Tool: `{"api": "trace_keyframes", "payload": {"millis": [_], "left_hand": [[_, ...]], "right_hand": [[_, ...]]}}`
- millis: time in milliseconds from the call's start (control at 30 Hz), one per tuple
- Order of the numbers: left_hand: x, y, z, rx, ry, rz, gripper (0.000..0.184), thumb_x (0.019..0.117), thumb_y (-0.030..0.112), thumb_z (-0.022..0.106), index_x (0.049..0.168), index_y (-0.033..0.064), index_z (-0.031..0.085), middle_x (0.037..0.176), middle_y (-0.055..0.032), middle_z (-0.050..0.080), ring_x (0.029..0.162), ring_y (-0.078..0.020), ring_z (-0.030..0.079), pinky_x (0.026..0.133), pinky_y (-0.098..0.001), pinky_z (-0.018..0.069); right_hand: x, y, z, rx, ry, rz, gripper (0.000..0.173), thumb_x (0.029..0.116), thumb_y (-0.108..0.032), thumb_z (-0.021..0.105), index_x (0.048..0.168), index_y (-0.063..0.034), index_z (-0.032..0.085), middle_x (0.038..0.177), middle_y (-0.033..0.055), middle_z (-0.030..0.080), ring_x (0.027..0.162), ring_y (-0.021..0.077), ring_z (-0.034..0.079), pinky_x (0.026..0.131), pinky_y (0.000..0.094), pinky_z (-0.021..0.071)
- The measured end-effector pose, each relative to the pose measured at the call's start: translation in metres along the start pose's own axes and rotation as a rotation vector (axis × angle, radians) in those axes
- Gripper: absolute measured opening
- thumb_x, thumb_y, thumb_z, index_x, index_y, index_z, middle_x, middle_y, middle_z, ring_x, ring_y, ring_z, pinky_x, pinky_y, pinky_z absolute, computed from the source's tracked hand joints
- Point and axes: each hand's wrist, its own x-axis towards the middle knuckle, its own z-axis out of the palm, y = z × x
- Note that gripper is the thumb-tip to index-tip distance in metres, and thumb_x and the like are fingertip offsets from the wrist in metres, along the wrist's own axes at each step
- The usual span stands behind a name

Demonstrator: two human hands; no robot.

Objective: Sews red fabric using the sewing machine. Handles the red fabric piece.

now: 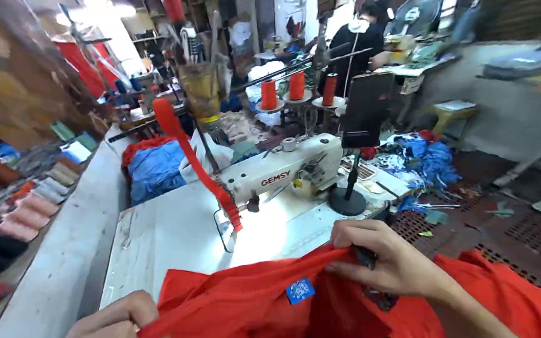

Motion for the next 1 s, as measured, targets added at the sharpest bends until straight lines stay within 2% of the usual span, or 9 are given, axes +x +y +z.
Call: {"api": "trace_keyframes", "payload": {"millis": [200,467,567,667,800,833,900,967,1000], "left_hand": [[0.03,0.006,0.037,0.448,0.018,0.121,0.028,0.0922,0.015,0.074,0.077,0.0111,0.051,0.093,-0.0016,0.062,0.089,-0.0041,0.061,0.075,-0.0172,0.0517],[0.094,0.008,0.062,0.694,0.173,0.283,0.026,0.0948,0.01,0.067,0.076,0.0003,0.051,0.09,-0.0166,0.06,0.086,-0.0203,0.06,0.077,-0.0326,0.0509],[0.147,-0.008,0.131,0.641,0.162,0.4,0.02,0.097,0.017,0.063,0.081,0.0093,0.053,0.096,-0.0086,0.06,0.091,-0.0153,0.06,0.08,-0.0292,0.0502],[0.184,-0.008,0.231,0.422,0.063,0.518,0.013,0.0983,0.018,0.063,0.088,0.0126,0.057,0.098,-0.0049,0.059,0.09,-0.0122,0.059,0.078,-0.0257,0.0509],[0.214,-0.014,0.347,0.159,-0.03,0.526,0.02,0.0958,0.014,0.069,0.115,0.007,0.066,0.097,-0.0083,0.064,0.074,-0.0139,0.064,0.058,-0.0275,0.0547],[0.219,-0.024,0.373,0.124,-0.087,0.463,0.027,0.0946,0.012,0.069,0.121,0.0086,0.069,0.097,-0.0075,0.065,0.072,-0.0146,0.064,0.055,-0.0302,0.055],[0.218,-0.057,0.424,0.084,-0.266,0.275,0.024,0.0932,0.009,0.065,0.115,0.0136,0.075,0.105,-0.0057,0.07,0.083,-0.0161,0.07,0.068,-0.0354,0.0603],[0.201,-0.102,0.47,0.095,-0.508,0.08,0.023,0.0969,0.01,0.059,0.112,0.0117,0.076,0.117,-0.0075,0.071,0.103,-0.0193,0.071,0.09,-0.0392,0.0591],[0.183,-0.124,0.489,0.133,-0.652,0.004,0.024,0.0988,0.01,0.056,0.113,0.0101,0.076,0.123,-0.0098,0.07,0.112,-0.0226,0.068,0.099,-0.0415,0.0557]], "right_hand": [[-0.041,0.017,-0.019,0.03,0.142,0.118,0.029,0.0934,-0.037,0.076,0.09,-0.0124,0.061,0.07,-0.0072,0.057,0.063,-0.0072,0.05,0.056,0.0094,0.0404],[-0.074,0.027,-0.019,0.199,0.092,0.395,0.04,0.0849,-0.041,0.084,0.094,-0.0084,0.064,0.07,-0.0052,0.058,0.062,-0.0017,0.053,0.057,0.0171,0.0444],[-0.102,0.037,-0.058,-0.131,0.133,0.634,0.036,0.0887,-0.04,0.079,0.102,-0.0078,0.068,0.077,0.003,0.065,0.068,0.0134,0.062,0.064,0.0375,0.0541],[-0.166,0.006,-0.125,-0.855,0.536,0.693,0.024,0.0908,-0.022,0.076,0.105,-0.0043,0.069,0.082,0.0147,0.069,0.066,0.03,0.066,0.056,0.0541,0.0537],[-0.267,-0.085,-0.179,-1.308,0.938,0.687,0.037,0.0982,-0.018,0.07,0.123,0.0077,0.06,0.111,0.0203,0.067,0.097,0.0221,0.068,0.087,0.039,0.0577],[-0.285,-0.104,-0.178,-1.286,0.893,0.703,0.034,0.0975,-0.014,0.069,0.12,0.01,0.061,0.109,0.0222,0.069,0.096,0.0233,0.069,0.087,0.0392,0.0584],[-0.309,-0.13,-0.169,-1.144,0.594,0.875,0.027,0.0945,-0.012,0.065,0.117,0.003,0.067,0.104,0.0196,0.072,0.091,0.0218,0.069,0.083,0.0386,0.0581],[-0.336,-0.128,-0.146,-0.907,0.221,1.254,0.033,0.0837,-0.004,0.065,0.114,-0.0099,0.075,0.09,0.0157,0.074,0.075,0.0315,0.07,0.066,0.0571,0.0571],[-0.352,-0.117,-0.128,-0.715,0.035,1.498,0.032,0.0856,-0.002,0.07,0.114,-0.0142,0.076,0.091,0.0175,0.075,0.079,0.0404,0.071,0.069,0.0688,0.0546]]}}
